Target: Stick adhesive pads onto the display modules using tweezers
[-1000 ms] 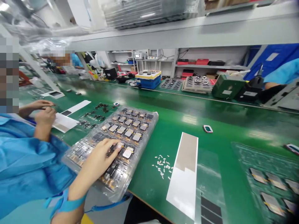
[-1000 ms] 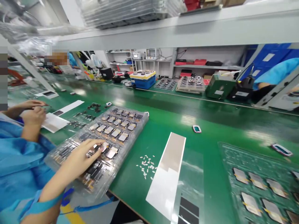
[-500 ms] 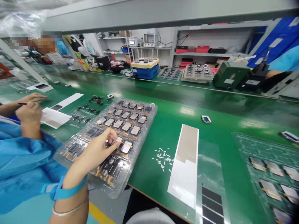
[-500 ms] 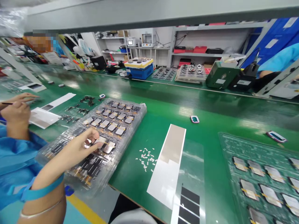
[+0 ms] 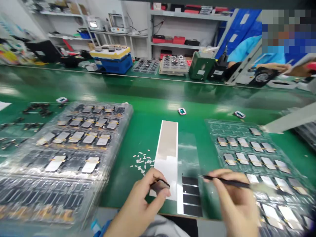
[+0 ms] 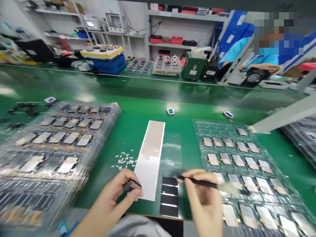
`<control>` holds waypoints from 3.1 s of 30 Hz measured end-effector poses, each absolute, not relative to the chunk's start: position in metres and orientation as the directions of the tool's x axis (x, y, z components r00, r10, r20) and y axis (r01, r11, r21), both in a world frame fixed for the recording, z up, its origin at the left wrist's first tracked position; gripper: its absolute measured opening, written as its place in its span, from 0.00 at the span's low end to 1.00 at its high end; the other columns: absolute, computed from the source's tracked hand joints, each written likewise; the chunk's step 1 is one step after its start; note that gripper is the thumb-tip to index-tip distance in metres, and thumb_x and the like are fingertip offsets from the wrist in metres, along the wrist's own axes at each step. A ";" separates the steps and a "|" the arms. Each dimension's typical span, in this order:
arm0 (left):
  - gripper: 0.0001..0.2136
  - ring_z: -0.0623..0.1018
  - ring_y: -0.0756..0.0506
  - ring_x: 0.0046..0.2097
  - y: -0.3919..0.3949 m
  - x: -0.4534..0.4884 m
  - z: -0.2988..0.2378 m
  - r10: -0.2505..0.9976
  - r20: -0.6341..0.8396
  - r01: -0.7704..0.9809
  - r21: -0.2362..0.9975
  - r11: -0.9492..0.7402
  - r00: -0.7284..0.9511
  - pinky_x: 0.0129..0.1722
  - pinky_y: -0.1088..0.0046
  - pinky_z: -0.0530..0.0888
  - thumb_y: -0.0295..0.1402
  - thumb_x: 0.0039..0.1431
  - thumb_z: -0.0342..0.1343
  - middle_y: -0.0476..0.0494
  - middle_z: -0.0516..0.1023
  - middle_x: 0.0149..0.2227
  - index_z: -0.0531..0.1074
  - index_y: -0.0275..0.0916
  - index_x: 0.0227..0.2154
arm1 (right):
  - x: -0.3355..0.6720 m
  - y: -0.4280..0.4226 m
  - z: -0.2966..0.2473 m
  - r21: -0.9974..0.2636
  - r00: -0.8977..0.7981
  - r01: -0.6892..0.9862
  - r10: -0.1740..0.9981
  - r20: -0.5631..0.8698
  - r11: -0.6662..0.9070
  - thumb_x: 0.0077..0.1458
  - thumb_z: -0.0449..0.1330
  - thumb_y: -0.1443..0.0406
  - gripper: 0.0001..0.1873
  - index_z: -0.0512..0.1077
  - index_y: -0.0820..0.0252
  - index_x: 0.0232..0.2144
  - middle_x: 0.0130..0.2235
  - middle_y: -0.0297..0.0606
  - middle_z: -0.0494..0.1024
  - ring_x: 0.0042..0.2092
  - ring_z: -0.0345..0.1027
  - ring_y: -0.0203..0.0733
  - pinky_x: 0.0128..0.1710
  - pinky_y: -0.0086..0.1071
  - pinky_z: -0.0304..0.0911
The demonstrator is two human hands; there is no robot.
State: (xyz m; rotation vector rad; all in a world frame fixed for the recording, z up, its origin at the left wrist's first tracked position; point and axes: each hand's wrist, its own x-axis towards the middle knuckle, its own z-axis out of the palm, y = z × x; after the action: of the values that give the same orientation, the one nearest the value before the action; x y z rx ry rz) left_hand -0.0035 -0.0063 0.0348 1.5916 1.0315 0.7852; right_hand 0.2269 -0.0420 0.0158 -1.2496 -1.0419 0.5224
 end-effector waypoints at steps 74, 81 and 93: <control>0.19 0.77 0.45 0.35 0.021 0.027 0.015 0.863 0.241 0.375 0.825 -0.423 0.443 0.36 0.71 0.72 0.26 0.68 0.44 0.44 0.77 0.35 0.68 0.39 0.59 | 0.135 -0.018 0.029 -0.857 0.511 0.111 0.711 0.483 0.503 0.60 0.55 0.77 0.14 0.60 0.53 0.40 0.36 0.34 0.77 0.41 0.80 0.41 0.44 0.36 0.80; 0.24 0.75 0.43 0.43 0.019 0.024 0.016 0.847 0.232 0.321 0.851 -0.414 0.478 0.43 0.67 0.71 0.30 0.70 0.43 0.42 0.77 0.45 0.56 0.44 0.68 | 0.135 -0.018 0.026 -0.856 0.507 0.117 0.711 0.487 0.503 0.60 0.56 0.77 0.14 0.61 0.53 0.40 0.35 0.33 0.76 0.39 0.79 0.39 0.43 0.38 0.80; 0.25 0.74 0.43 0.43 0.018 0.021 0.014 0.855 0.205 0.339 0.854 -0.394 0.477 0.43 0.66 0.70 0.30 0.71 0.41 0.43 0.74 0.45 0.52 0.47 0.69 | 0.135 -0.016 0.023 -0.856 0.507 0.087 0.717 0.478 0.509 0.59 0.55 0.79 0.16 0.62 0.53 0.40 0.36 0.33 0.77 0.41 0.78 0.37 0.46 0.34 0.78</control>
State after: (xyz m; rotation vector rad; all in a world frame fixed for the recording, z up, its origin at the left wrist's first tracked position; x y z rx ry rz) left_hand 0.0213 0.0183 0.0136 1.9484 0.9900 0.8425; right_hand 0.1348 -0.0165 0.0226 -0.9807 -0.9839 0.4645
